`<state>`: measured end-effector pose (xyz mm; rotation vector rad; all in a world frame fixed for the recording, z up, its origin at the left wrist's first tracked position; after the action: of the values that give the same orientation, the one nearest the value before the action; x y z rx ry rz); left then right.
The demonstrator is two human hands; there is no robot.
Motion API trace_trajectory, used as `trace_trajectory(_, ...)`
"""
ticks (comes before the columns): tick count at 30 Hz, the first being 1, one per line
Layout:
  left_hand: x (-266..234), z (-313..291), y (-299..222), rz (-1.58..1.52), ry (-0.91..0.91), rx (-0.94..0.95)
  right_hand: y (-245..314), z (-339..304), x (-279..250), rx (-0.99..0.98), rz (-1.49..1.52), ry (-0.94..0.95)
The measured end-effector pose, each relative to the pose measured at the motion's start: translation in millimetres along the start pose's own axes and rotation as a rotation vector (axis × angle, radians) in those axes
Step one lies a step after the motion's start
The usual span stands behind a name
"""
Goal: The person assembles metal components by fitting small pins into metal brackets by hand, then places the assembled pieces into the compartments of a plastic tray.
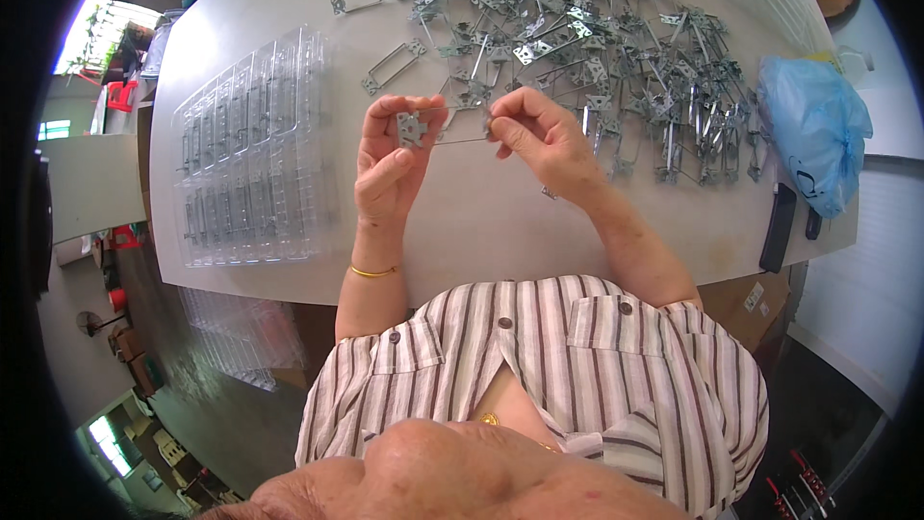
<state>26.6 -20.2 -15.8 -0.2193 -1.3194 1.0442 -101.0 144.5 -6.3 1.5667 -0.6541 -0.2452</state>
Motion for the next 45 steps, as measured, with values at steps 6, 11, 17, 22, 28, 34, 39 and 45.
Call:
trace_trajectory(6, -3, 2, 2, 0.030, 0.005, -0.170, 25, -3, -10, -0.313, -0.410, 0.044)
trace_trajectory(11, 1, -3, 6, 0.116, -0.007, -0.449, 37, -9, -1, -0.353, -0.597, 0.174)
trace_trajectory(17, 8, -8, 8, 0.184, 0.106, -0.648, 32, -8, 4, -0.416, -0.670, 0.193)
trace_trajectory(22, 1, -8, 12, 0.214, -0.023, -0.552, 33, -7, -9, -0.500, -0.665, -0.153)
trace_trajectory(28, -2, -9, 13, 0.213, -0.062, -0.514, 30, -12, -2, -0.208, -0.622, -0.172)
trace_trajectory(34, 1, -7, 15, 0.291, -0.079, -0.506, 32, -13, 0, -0.163, -0.676, -0.187)
trace_trajectory(39, -2, -9, 15, 0.372, -0.058, -0.483, 33, -13, 3, -0.126, -0.677, -0.183)
trace_trajectory(45, -2, -7, 13, 0.474, -0.031, -0.437, 30, -13, 2, -0.066, -0.629, -0.152)
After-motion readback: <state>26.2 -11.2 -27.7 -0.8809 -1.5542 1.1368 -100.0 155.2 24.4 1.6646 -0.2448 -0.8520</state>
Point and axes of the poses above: each hand's wrist, its own z-axis towards the middle knuckle, its own x-axis out of the palm, y = z × x, the point moved 3 cm from there along z, towards the middle knuckle, and after that the axes turned 2 degrees about x, right-handed, at the moved point
